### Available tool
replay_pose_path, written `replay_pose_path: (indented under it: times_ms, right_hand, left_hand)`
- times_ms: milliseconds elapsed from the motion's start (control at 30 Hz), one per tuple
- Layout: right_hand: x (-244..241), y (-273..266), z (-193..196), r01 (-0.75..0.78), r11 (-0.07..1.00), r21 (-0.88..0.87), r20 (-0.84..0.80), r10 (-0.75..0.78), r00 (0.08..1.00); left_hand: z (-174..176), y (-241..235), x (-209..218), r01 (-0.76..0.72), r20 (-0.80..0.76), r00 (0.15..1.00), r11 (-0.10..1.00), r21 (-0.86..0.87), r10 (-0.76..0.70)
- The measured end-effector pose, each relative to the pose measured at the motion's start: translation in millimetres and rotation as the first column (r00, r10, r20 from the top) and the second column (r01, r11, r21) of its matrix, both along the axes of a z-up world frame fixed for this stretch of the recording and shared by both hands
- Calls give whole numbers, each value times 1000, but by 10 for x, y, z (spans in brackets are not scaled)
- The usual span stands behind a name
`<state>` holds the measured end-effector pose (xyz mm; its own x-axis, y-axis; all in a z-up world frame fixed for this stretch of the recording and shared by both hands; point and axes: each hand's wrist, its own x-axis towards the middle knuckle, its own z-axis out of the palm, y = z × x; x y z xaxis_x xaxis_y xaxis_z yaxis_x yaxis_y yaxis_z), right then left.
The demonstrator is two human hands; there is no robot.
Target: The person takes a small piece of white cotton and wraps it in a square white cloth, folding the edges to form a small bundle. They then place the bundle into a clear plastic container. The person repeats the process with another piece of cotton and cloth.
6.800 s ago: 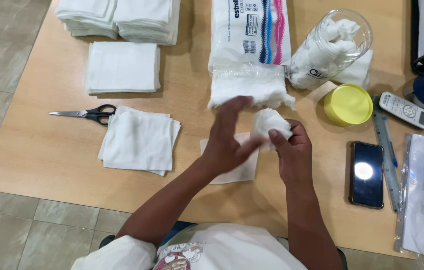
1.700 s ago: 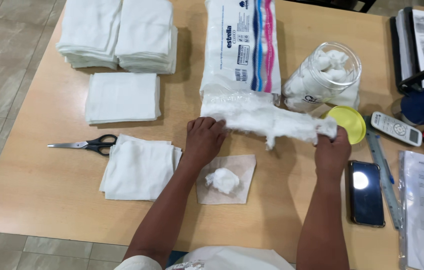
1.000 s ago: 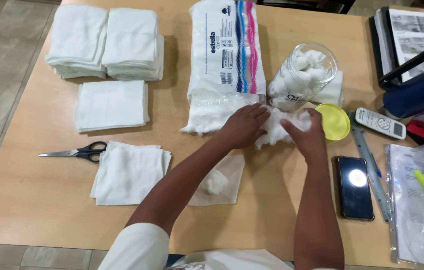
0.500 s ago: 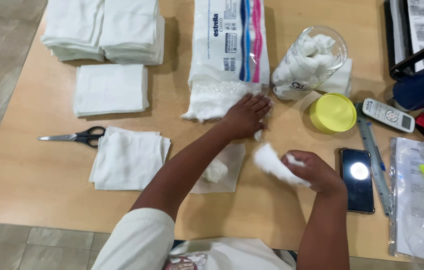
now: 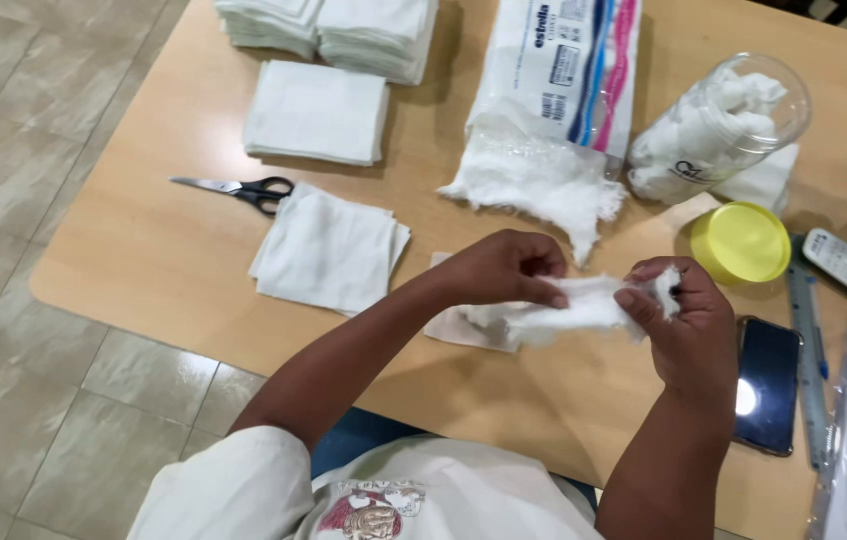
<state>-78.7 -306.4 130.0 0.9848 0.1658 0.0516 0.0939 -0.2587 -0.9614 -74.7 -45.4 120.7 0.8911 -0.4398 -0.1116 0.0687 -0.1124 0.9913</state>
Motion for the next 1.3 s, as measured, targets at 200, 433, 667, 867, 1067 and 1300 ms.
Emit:
replay_pose_path:
  times_ms: [200, 433, 667, 867, 1067, 1300]
  right_hand:
    - [-159, 319, -86, -94, 977, 190, 59, 85, 995]
    - [-217, 592, -129, -127, 970, 205, 23, 125, 992]
    - [-151, 721, -273, -172, 960, 221, -29, 182, 983]
    - [-45, 594, -620, -132, 910, 392, -72, 174, 982]
    - [175, 90, -1021, 28, 854, 520, -143, 55, 988]
    - [491, -15, -1439, 180, 839, 513, -201, -87, 976]
  left_hand:
    - [-167, 313, -404, -91, -89, 994, 914, -396, 61]
    - [-455, 360, -502, -222, -195, 971, 815, -535, 137]
    - [-366, 363, -589, -211, -79, 977, 961, -177, 200]
    - [-251, 272, -636, -207, 73, 975, 977, -55, 210]
    - [-501, 360, -329, -177, 177, 969, 984, 6, 173]
    - [-554, 315, 1059, -420, 481, 847, 841, 343, 227]
